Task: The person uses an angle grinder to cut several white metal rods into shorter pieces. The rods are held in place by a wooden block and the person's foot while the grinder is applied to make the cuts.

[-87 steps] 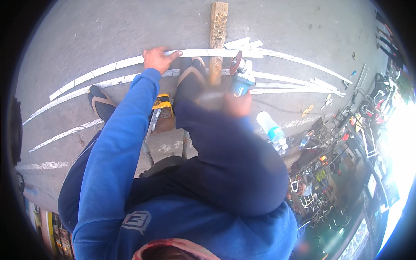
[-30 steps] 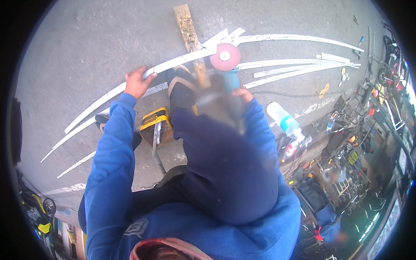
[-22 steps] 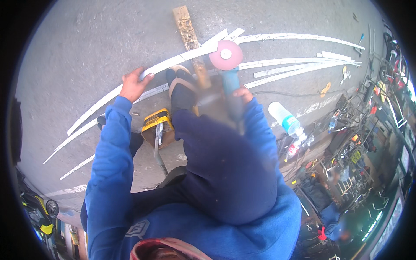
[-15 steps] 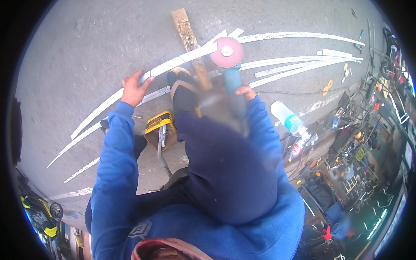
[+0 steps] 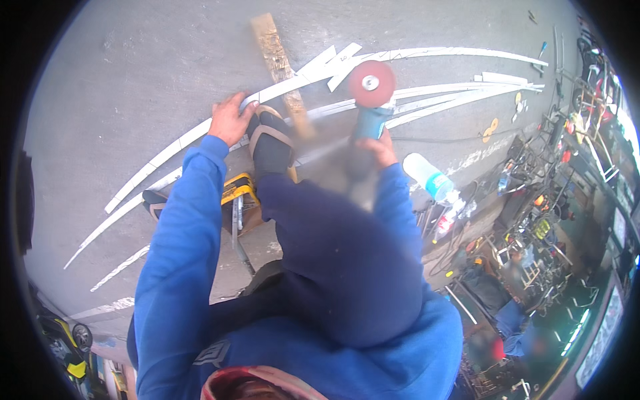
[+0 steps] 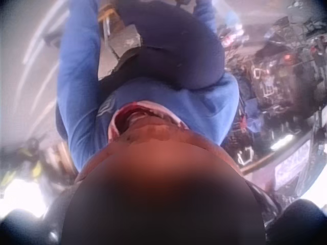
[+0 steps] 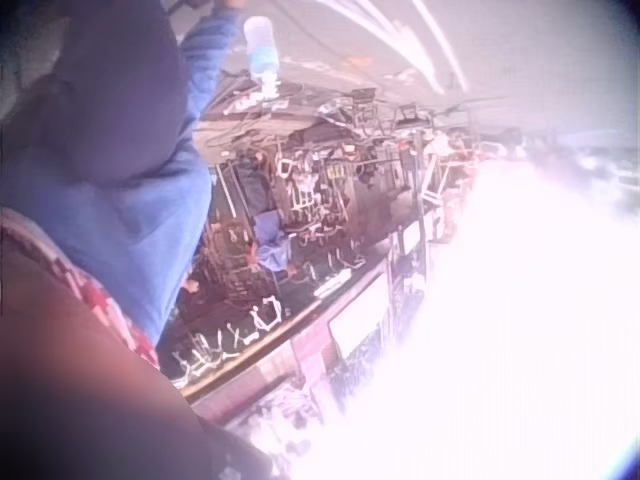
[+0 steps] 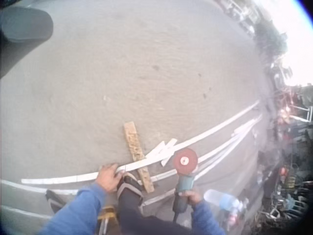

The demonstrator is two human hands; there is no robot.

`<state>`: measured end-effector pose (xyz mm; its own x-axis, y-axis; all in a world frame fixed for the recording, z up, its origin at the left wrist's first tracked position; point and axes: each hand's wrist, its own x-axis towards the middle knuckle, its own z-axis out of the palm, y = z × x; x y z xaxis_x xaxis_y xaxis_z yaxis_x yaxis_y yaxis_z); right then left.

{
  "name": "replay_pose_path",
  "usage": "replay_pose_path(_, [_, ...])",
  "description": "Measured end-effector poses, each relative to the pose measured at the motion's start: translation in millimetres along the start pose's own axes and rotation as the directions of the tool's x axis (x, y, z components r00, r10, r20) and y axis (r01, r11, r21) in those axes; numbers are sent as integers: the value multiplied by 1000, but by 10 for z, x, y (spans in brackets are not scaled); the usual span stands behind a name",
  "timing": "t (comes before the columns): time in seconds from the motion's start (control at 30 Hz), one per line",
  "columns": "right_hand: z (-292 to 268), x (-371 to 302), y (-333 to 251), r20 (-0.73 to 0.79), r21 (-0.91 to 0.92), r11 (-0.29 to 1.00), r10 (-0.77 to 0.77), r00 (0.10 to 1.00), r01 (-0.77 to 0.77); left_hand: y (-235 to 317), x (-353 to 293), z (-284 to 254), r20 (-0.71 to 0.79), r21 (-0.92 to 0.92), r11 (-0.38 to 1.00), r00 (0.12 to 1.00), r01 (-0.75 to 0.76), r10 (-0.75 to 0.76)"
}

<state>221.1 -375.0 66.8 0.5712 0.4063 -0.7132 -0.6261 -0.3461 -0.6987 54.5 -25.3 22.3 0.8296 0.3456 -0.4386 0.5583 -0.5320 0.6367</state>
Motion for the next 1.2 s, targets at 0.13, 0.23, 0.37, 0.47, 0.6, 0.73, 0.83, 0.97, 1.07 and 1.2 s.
replay_pose_path(0.13, [-78,-31,-158,-8,-419,907,-54,999,46,41,-83,-35,47,19,998,997,-55,54])
replay_pose_path(0.23, [39,-94,-260,-29,-536,844,-32,999,12,80,21,-92,101,15,996,992,-84,82])
replay_pose_path(0.37, [301,-219,-322,-71,-612,791,-31,997,-19,81,196,-179,99,122,982,986,-144,132])
replay_pose_path(0.47, [440,-264,-349,-88,-693,721,-62,994,-17,26,258,-215,69,199,964,984,-176,165])
replay_pose_path(0.6, [506,-333,-337,-87,-764,645,-78,993,-17,-60,251,-172,29,222,955,980,-198,196])
replay_pose_path(0.73, [446,-304,-300,-81,-838,546,-120,990,-2,-106,292,-99,36,239,964,993,-116,110])
replay_pose_path(0.83, [381,-244,-245,-42,-870,492,-162,986,43,-129,315,-90,11,225,963,989,-147,149])
replay_pose_path(0.97, [336,-228,-214,-50,-897,441,-160,986,26,-114,334,-104,65,231,964,991,-128,116])
replay_pose_path(1.07, [367,-235,-237,-44,-882,469,-172,984,43,-93,354,-120,92,222,971,993,-91,72])
replay_pose_path(1.2, [428,-240,-285,-32,-880,473,-147,989,42,-79,375,-120,95,237,969,994,-68,47])
